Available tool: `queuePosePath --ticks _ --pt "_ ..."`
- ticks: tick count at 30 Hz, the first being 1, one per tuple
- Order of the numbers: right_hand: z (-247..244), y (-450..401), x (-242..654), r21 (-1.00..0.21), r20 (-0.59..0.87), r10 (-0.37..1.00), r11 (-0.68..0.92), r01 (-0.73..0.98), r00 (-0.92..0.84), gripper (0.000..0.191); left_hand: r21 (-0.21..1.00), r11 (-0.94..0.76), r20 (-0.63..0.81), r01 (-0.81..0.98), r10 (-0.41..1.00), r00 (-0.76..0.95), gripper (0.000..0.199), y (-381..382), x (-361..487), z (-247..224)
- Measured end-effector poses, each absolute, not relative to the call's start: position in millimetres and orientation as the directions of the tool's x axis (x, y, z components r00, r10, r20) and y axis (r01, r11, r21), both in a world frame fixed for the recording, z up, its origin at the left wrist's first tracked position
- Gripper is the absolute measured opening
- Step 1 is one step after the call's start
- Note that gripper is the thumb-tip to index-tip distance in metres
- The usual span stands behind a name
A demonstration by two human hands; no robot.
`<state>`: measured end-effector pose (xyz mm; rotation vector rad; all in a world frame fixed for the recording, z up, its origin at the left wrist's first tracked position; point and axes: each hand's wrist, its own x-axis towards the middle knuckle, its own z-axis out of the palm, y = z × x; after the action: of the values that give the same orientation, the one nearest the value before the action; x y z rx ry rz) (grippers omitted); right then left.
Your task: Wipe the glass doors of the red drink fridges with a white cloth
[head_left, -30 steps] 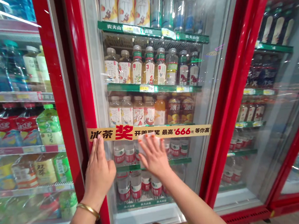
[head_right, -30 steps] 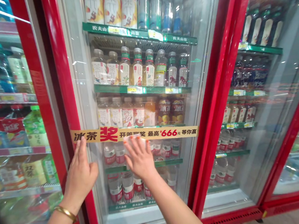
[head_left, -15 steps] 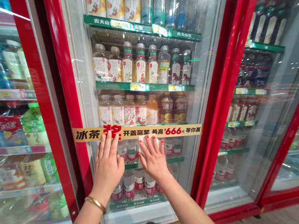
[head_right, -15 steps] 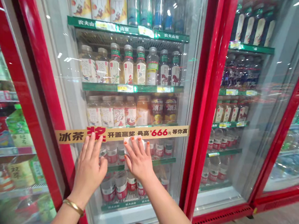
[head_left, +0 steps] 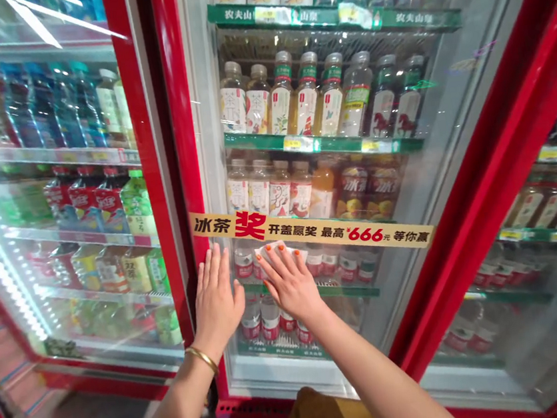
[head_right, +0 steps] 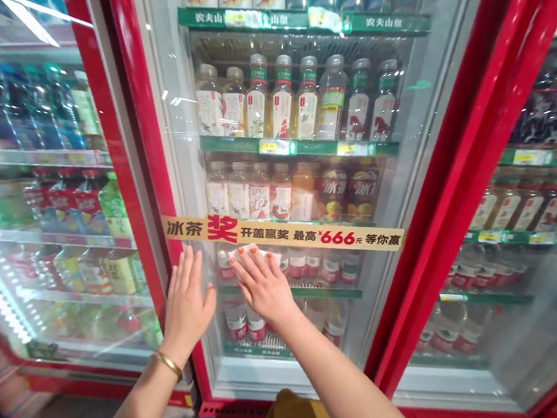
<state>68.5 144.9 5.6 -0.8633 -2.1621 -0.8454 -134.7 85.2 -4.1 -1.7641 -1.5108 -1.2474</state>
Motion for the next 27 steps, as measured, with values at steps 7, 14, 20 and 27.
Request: queuePosePath --ticks 7,14,20,27 --pt "32 155 0 0.252 0.783 0.357 0.566 0.785 -0.509 0.075 0.204 -0.268 0.881 0.942 0.470 -0.058 0.090 83 -156 -4" --pt "1 148 19 0.402 0.693 0.263 0.632 0.663 -0.671 0.070 0.188 -0.300 0.876 0.935 0.482 -0.021 0.098 87 -162 -15" --pt "48 159 -23 0.223 0.855 0.291 0.542 0.810 -0.430 0.078 0.214 -0.319 0.880 0.923 0.473 -0.040 0.100 86 -163 -16" --pt "-10 147 21 0.440 0.719 0.217 0.595 0.673 -0.661 0.072 0.237 -0.332 0.881 0.913 0.470 -0.058 0.098 84 -165 -21"
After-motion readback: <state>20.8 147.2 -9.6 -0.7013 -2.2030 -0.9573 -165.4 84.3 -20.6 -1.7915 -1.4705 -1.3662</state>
